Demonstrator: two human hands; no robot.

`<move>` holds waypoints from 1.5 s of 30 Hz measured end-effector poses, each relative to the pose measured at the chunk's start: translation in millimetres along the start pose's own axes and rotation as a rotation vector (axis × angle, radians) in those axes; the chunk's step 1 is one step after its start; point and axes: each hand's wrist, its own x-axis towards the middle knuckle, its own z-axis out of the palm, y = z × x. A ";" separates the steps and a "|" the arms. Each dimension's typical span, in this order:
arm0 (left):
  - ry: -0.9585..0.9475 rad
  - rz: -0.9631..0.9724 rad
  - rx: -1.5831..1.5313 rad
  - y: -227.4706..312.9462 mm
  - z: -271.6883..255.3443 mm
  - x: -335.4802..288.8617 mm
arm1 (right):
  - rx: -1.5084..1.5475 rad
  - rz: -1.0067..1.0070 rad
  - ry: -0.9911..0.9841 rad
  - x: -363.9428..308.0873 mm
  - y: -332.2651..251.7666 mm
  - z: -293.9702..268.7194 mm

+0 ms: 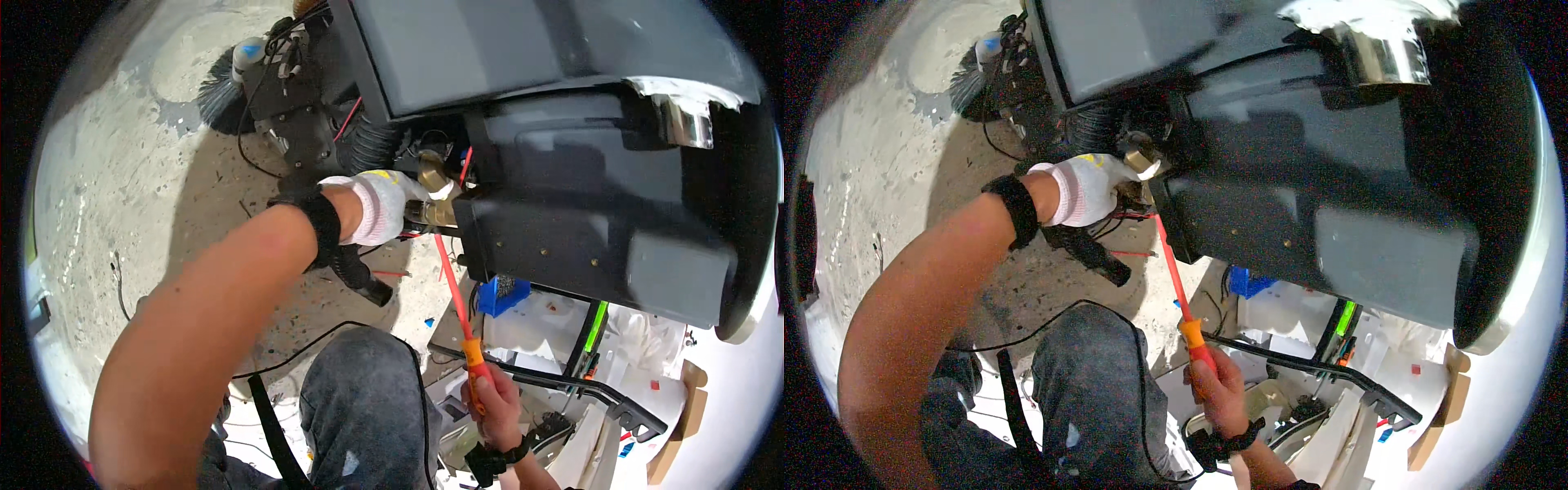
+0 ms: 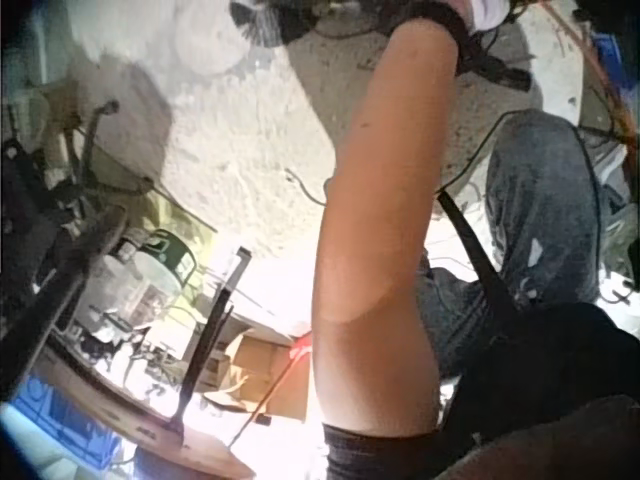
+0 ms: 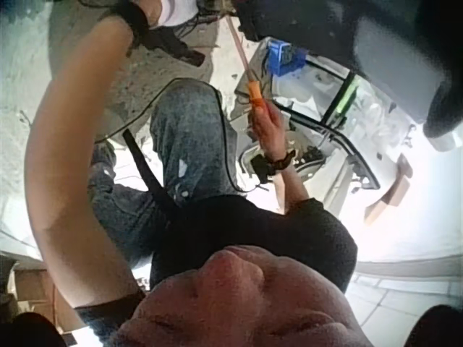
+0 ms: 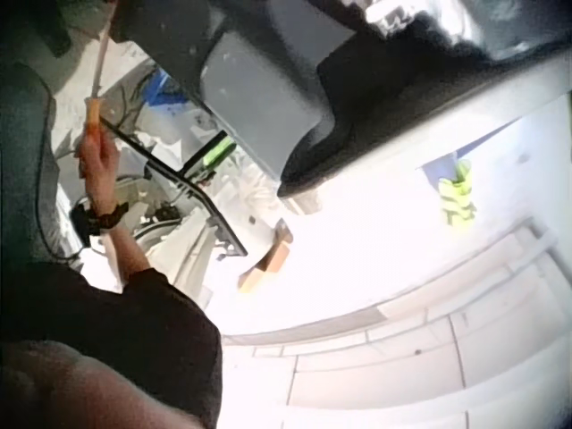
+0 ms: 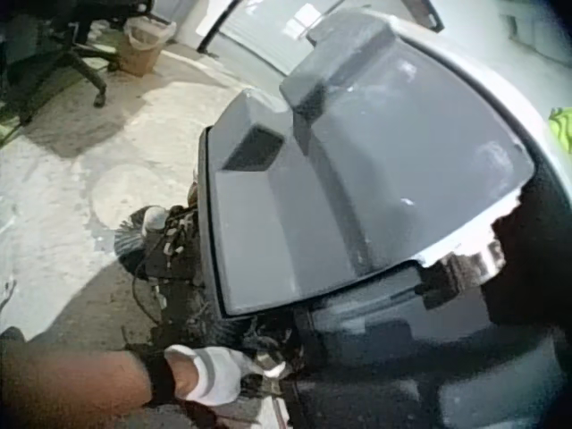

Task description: The person is using a screwdriver to remove a screw and inspect the internal components of an industrial cleaning machine.

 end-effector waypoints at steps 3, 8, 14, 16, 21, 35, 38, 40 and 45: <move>-0.016 0.158 0.232 1.3 1.5 -3.7 | -0.075 -0.002 0.003 3.3 -1.1 -4.5; 0.057 -0.010 -0.046 21.4 -4.0 -7.9 | -0.553 -0.186 0.121 11.5 -13.5 -18.0; 0.013 -0.127 -0.113 18.1 -2.9 -16.6 | -1.129 -0.531 0.294 8.4 -38.8 -12.3; 0.059 -0.016 -0.099 27.7 3.1 0.6 | -1.169 -0.503 0.339 14.0 -39.6 -29.8; 0.160 -0.076 -0.397 2.6 0.5 -2.9 | -0.872 -0.445 0.194 21.3 -20.5 -24.6; 0.016 -0.209 0.314 36.4 -41.5 49.5 | -0.831 -0.393 0.207 20.8 -19.2 -21.2; -0.058 -0.205 0.293 35.7 -38.5 51.3 | -0.839 -0.382 0.223 22.4 -14.2 -22.7; 0.003 -0.192 0.258 40.8 -38.8 49.8 | -0.845 -0.393 0.237 24.5 -10.0 -27.9; 0.082 -0.186 0.226 35.6 -33.9 44.9 | -0.842 -0.375 0.192 22.3 -18.3 -26.4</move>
